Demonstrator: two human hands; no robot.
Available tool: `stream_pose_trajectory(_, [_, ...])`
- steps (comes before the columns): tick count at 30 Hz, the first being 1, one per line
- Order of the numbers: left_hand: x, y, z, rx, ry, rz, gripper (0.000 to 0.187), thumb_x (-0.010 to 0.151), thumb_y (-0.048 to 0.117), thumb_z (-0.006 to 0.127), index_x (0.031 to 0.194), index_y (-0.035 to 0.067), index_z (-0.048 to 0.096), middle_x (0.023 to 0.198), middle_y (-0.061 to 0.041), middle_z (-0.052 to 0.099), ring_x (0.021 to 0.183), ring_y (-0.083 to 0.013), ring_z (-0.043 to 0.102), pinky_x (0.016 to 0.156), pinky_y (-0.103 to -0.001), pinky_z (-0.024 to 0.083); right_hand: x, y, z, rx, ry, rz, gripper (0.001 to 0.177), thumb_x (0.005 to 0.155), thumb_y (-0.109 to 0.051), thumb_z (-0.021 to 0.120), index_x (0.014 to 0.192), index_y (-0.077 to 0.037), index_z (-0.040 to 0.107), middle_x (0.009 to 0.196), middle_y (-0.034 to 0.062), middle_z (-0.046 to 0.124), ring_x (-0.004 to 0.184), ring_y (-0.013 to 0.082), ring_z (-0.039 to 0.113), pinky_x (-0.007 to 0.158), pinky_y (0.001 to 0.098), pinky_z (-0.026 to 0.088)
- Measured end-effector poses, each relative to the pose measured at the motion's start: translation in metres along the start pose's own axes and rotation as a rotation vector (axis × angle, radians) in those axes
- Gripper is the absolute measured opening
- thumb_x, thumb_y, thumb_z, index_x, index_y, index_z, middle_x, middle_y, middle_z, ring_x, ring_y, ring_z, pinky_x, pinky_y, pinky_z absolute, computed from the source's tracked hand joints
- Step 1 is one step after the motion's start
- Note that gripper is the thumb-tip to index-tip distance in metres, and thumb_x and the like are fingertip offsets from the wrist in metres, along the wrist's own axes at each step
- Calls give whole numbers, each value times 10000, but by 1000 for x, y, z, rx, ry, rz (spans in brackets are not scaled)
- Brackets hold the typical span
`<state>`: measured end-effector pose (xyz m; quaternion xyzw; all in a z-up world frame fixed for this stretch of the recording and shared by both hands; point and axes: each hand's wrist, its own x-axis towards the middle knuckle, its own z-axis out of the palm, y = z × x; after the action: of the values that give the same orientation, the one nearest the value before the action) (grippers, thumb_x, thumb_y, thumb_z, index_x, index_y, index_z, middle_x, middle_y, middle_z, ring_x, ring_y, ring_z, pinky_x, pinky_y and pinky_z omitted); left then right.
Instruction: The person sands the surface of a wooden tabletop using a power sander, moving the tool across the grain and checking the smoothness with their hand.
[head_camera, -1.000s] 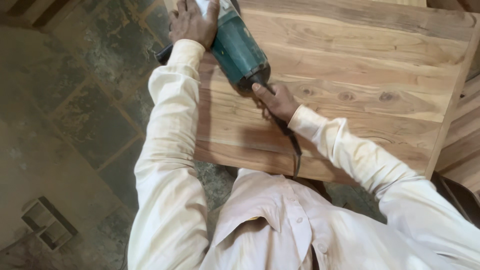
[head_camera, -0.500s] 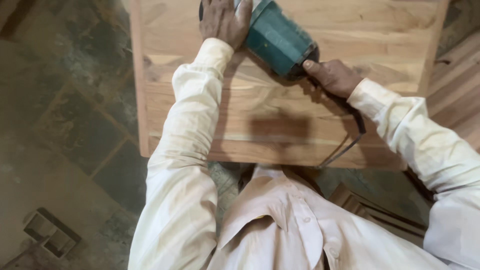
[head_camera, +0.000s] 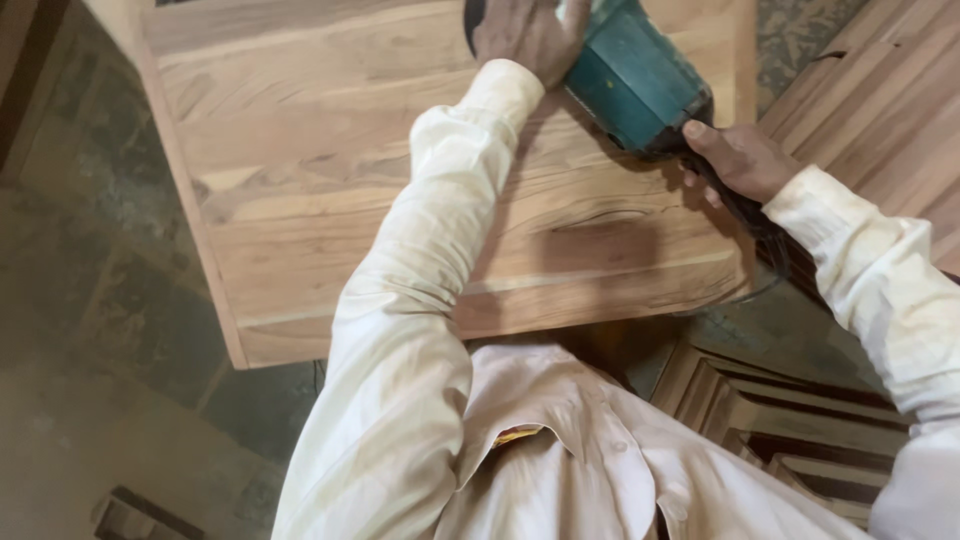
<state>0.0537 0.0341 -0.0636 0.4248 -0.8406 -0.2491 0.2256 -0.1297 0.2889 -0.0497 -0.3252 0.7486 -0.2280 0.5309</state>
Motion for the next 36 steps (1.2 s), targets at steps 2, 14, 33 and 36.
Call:
stream_pose_trajectory(2, [6,27,18,-21,-107,-24,540,941,554,480,1081,92,721,982,-219,733,891,-418,726,738,-532,590,-13,22,-16,81,18,3,904,862,-842,487,950,38,670,784,63,644,580,158,569,522,328,475])
stream_pose_trajectory(14, [6,128,115,10,-333,253,443,996,464,406,1133,209,741,999,-103,793,867,-293,781,691,-434,637,-79,116,-32,274,189,80,916,858,-890,460,970,-1,652,803,67,614,618,162,553,560,326,465])
stream_pose_trajectory(33, [-41,-13,-18,41,-207,241,605,985,575,504,1459,201,471,1424,-43,572,1331,-307,532,861,-497,598,-76,18,136,303,211,71,799,914,-792,485,973,-12,645,779,70,635,588,153,561,541,320,480])
stream_pose_trajectory(36, [-50,-55,-54,54,-111,174,583,986,575,510,1423,189,510,1386,-59,598,1296,-322,557,879,-508,586,-57,-11,154,273,133,62,787,898,-783,505,987,-12,635,785,68,633,578,153,560,530,317,483])
